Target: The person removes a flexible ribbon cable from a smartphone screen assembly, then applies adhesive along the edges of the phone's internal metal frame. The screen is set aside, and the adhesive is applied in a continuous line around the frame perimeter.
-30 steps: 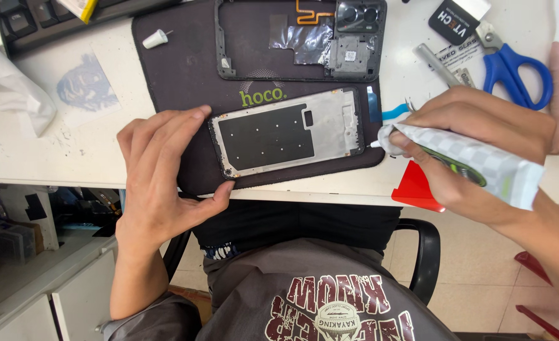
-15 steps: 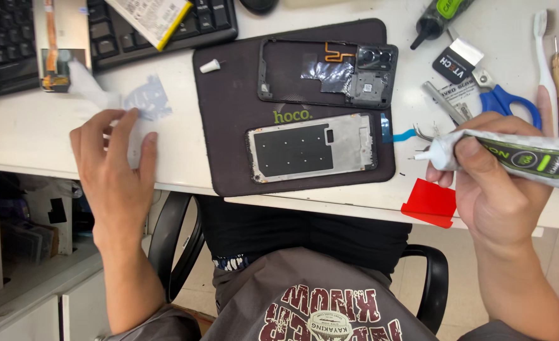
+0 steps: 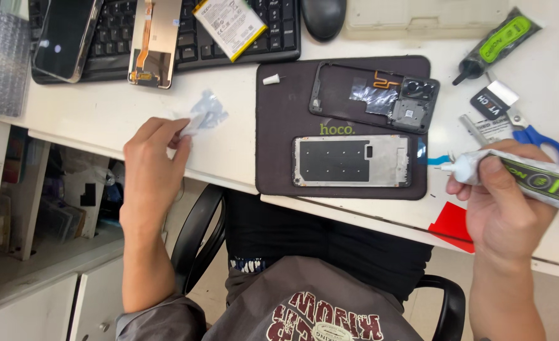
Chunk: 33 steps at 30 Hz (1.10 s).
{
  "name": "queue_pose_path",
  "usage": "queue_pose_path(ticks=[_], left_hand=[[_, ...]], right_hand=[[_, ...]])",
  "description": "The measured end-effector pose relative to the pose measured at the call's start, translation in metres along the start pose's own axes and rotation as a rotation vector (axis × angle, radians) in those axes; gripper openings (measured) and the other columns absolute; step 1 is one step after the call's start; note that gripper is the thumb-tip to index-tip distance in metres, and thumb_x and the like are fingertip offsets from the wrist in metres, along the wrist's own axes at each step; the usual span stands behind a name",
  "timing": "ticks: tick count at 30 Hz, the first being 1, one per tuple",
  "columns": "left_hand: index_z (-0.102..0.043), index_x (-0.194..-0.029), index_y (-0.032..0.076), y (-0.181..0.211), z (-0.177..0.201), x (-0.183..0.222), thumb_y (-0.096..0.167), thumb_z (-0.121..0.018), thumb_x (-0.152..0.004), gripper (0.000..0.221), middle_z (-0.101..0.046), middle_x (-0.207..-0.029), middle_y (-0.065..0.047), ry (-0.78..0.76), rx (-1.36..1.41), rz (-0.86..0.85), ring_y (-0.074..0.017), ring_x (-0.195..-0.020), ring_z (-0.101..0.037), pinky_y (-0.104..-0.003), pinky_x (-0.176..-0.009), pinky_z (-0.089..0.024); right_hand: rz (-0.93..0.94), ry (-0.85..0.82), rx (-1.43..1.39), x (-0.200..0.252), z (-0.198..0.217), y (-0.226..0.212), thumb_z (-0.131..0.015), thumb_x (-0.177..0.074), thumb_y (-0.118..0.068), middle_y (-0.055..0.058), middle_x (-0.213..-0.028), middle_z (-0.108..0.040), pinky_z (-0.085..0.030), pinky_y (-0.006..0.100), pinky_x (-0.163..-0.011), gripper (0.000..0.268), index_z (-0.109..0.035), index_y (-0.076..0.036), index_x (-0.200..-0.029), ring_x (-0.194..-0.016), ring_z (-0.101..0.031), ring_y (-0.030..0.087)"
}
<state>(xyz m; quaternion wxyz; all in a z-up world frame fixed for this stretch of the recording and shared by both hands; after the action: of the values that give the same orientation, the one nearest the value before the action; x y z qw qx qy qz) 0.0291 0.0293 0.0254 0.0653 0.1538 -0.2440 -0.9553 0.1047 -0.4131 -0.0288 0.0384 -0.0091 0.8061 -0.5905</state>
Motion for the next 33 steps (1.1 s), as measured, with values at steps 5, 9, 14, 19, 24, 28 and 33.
queue_pose_path(ticks=[5,9,14,19,24,28,33], left_hand=[[-0.078,-0.111,0.000,0.019,0.024,-0.001,-0.008,-0.078,-0.085,0.027,-0.068,-0.102,-0.014,0.186,-0.043,0.011,-0.0246,-0.088,-0.069,-0.035,-0.080,-0.054],[-0.075,-0.102,0.002,0.057,0.024,-0.004,-0.009,-0.081,-0.085,0.022,-0.069,-0.112,-0.011,0.212,0.113,-0.046,-0.0191,-0.092,-0.070,-0.031,-0.077,-0.056],[-0.074,-0.114,0.006,0.139,-0.032,-0.028,0.000,-0.079,-0.089,0.026,-0.073,-0.124,-0.008,-0.223,0.503,-0.285,-0.0209,-0.093,-0.078,-0.025,-0.066,-0.060],[-0.067,-0.117,-0.001,0.195,-0.069,-0.035,0.008,-0.080,-0.094,0.028,-0.070,-0.123,-0.015,-0.310,0.764,-0.515,-0.0307,-0.103,-0.074,-0.035,-0.087,-0.062],[-0.069,-0.117,-0.001,0.212,-0.073,-0.031,-0.001,-0.074,-0.098,0.020,-0.071,-0.118,-0.014,-0.249,0.732,-0.544,-0.0292,-0.104,-0.074,-0.036,-0.088,-0.061],[-0.070,-0.111,0.001,0.216,-0.076,-0.030,0.000,-0.078,-0.093,0.019,-0.073,-0.109,-0.012,-0.171,0.750,-0.566,-0.0253,-0.095,-0.073,-0.032,-0.082,-0.060],[-0.069,-0.100,-0.001,0.219,-0.076,-0.019,-0.005,-0.080,-0.088,0.017,-0.071,-0.091,-0.011,-0.123,0.714,-0.587,-0.0242,-0.085,-0.073,-0.033,-0.073,-0.058]], right_hand=[[0.026,-0.072,-0.082,-0.008,-0.007,0.003,-0.068,-0.112,-0.005,0.016,-0.093,-0.065,-0.052,0.034,-0.067,0.011,-0.059,0.002,-0.111,-0.073,-0.063,0.025],[0.000,-0.086,-0.073,-0.015,-0.014,-0.001,-0.068,-0.108,-0.007,0.016,-0.088,-0.066,-0.050,0.031,-0.067,0.013,-0.061,0.003,-0.114,-0.073,-0.063,0.024],[0.023,-0.078,-0.039,-0.018,-0.027,-0.014,-0.069,-0.108,-0.008,0.015,-0.086,-0.065,-0.050,0.030,-0.064,0.013,-0.061,0.003,-0.111,-0.070,-0.063,0.023],[0.042,-0.084,-0.038,-0.019,-0.031,-0.026,-0.067,-0.109,-0.008,0.015,-0.088,-0.066,-0.048,0.028,-0.059,0.013,-0.061,0.003,-0.107,-0.068,-0.064,0.023],[0.089,-0.082,-0.098,-0.013,-0.027,-0.033,-0.066,-0.108,-0.008,0.013,-0.091,-0.064,-0.049,0.028,-0.060,0.011,-0.061,0.001,-0.108,-0.070,-0.065,0.022],[0.136,-0.099,-0.118,-0.005,-0.028,-0.036,-0.066,-0.109,-0.008,0.013,-0.093,-0.064,-0.050,0.028,-0.058,0.014,-0.059,0.001,-0.102,-0.071,-0.066,0.021],[0.118,-0.072,-0.135,0.010,-0.027,-0.038,-0.066,-0.108,-0.010,0.014,-0.094,-0.063,-0.049,0.028,-0.060,0.014,-0.059,0.000,-0.100,-0.071,-0.066,0.022]])
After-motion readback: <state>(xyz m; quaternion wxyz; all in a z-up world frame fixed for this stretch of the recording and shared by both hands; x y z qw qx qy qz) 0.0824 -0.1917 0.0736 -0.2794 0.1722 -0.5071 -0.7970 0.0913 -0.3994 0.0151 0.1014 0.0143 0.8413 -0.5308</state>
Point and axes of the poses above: each hand's wrist, its own x-axis away from the middle knuckle, its own z-axis out of the back of the hand, y = z × x, the point moved 3 cm from there along -x, towards the middle knuckle
